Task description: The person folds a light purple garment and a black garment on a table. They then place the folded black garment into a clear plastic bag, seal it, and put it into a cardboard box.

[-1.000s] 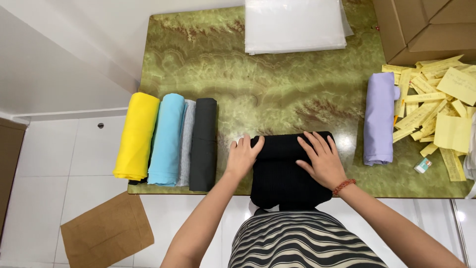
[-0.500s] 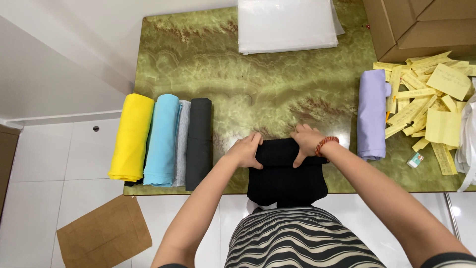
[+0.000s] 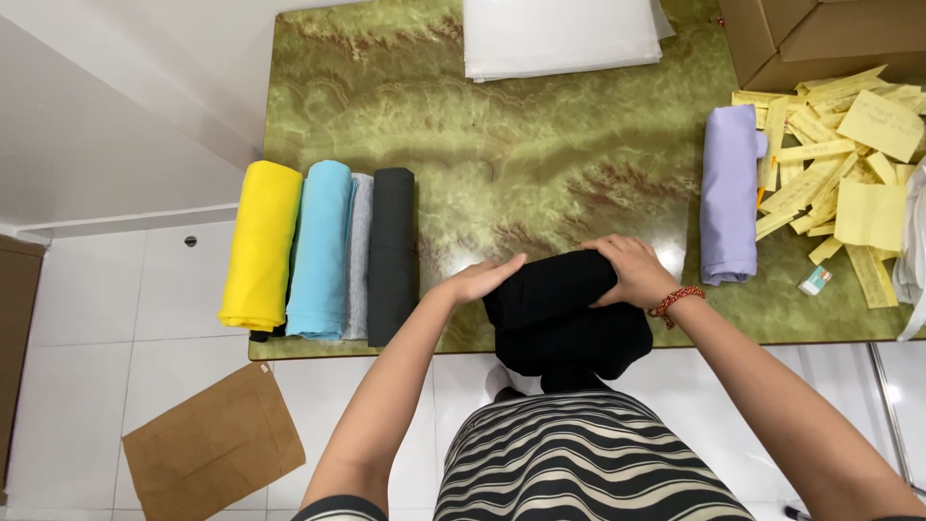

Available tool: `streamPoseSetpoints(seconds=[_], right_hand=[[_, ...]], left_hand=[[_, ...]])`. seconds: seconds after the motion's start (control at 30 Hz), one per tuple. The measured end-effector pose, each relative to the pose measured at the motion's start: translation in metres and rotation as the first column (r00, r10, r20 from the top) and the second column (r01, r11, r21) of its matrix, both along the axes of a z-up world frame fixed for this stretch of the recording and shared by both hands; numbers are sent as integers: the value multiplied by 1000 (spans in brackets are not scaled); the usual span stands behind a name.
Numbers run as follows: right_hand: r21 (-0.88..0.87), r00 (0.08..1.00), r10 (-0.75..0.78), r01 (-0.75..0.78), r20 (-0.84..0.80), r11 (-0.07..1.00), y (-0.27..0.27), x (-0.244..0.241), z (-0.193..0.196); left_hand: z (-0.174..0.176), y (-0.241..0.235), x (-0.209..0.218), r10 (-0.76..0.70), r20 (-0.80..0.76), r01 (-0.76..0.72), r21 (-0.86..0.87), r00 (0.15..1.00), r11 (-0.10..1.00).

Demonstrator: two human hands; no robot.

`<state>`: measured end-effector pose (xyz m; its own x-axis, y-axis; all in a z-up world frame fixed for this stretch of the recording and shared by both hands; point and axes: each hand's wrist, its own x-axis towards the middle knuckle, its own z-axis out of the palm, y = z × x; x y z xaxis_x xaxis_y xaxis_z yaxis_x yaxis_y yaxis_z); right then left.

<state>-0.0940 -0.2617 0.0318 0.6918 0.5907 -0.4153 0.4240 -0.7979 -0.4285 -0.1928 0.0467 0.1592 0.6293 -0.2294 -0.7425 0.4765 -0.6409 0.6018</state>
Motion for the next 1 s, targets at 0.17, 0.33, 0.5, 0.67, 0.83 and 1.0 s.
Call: streamPoseSetpoints(seconds=[0.17, 0.33, 0.5, 0.67, 0.83, 1.0], right_hand=[[-60, 999, -4, 7, 52, 998, 6, -8, 12], [-189, 987, 38, -7, 158, 982, 23, -26, 32], [-264, 900, 100, 17, 424, 964, 23, -46, 11], [-281, 837, 104, 61, 537, 958, 19, -69, 11], [-283, 806, 66, 128, 588, 950, 13, -80, 7], [-217, 834, -17, 163, 552, 962, 6, -82, 3]], left_hand=[[-65, 24, -16, 215, -71, -226, -292, 974, 929], [-79, 28, -25, 158, -4, -158, -63, 987, 985], [-90, 40, -27, 86, 195, -113, 133, 977, 985], [-121, 25, -9, 244, 314, -221, -106, 918, 969], [-113, 13, -8, 159, 358, -126, -112, 920, 986], [-102, 6, -28, 183, 545, -104, -173, 818, 979]])
